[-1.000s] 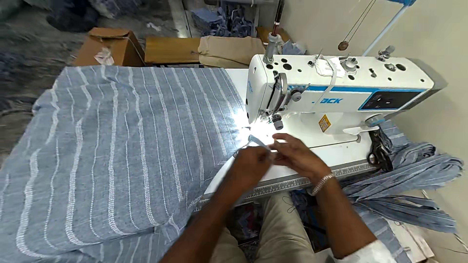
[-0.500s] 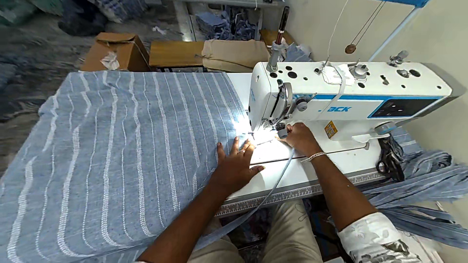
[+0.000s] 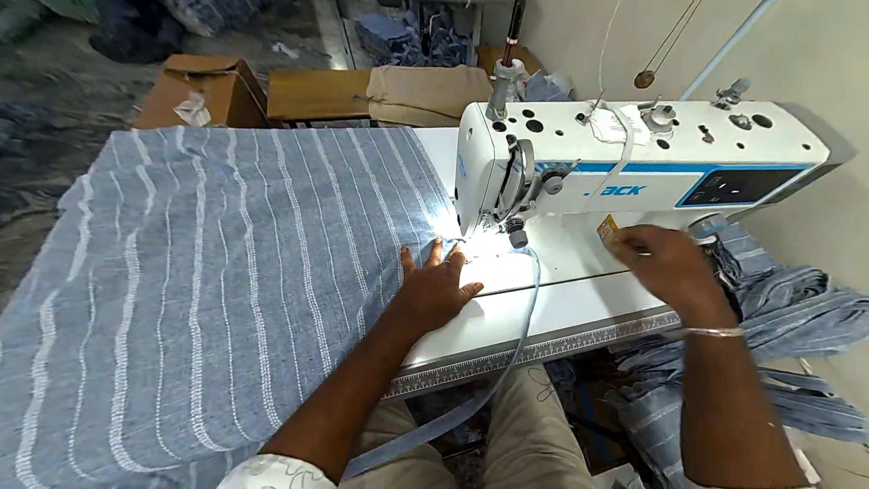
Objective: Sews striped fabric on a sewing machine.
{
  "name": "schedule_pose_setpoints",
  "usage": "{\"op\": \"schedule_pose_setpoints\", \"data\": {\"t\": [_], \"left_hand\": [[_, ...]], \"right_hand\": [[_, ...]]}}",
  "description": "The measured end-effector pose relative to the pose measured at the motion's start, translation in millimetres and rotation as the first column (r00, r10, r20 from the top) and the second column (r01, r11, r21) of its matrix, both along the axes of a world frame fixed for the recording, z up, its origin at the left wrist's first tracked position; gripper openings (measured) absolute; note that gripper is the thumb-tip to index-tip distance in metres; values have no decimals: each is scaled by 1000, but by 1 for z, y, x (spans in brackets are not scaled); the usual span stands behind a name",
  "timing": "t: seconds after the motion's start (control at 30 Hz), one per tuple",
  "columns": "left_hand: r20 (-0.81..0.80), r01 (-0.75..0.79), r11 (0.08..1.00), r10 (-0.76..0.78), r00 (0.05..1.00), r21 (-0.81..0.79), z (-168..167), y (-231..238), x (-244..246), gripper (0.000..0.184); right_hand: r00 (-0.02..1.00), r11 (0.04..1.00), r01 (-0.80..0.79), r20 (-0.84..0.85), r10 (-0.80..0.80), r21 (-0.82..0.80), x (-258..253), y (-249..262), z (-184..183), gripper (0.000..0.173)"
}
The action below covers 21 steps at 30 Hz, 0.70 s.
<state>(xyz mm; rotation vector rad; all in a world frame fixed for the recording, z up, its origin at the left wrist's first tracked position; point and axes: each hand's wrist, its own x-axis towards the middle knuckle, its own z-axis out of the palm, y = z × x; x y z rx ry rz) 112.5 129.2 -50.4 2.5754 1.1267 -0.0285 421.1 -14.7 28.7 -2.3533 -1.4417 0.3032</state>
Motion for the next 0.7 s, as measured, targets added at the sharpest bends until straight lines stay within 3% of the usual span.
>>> {"op": "schedule_pose_setpoints", "data": {"t": [0.1,0.2,0.23,0.3,0.37,0.43,0.53,0.7], "left_hand": [[16,-14,1000,14,1000,1,2,2,3,77],[9,-28,999,28,1000,-16,6,1,6,79],[6,-25,1000,25,1000,-14,7,-1,6,79],[-3,-16,1000,16,1000,-12,6,-6,3,78],[-2,-14,1000,14,1000,-1,4,-9,2,76],[-2,-25,1000,25,1000,1,3,-8,4,75],[-3,-48,999,48,999,-1,2,0,7,73],[11,-68,998,67,998,20,1,9,11,71]], "right_hand": [[951,978,192,232,-205,77,24,-34,-19,44],[948,975,147,305,-90,-169,31,-40,-59,75],[952,965,129,302,-55,-230,34,-39,-60,76],[958,965,108,286,-36,-240,44,-37,-48,59],[949,987,88,313,-41,-138,48,-37,-37,44],[935,996,75,350,-54,-47,47,-35,-31,40],[936,997,70,348,-58,-22,42,-36,-32,42],[938,992,126,327,-115,-11,34,-40,-60,66]]}}
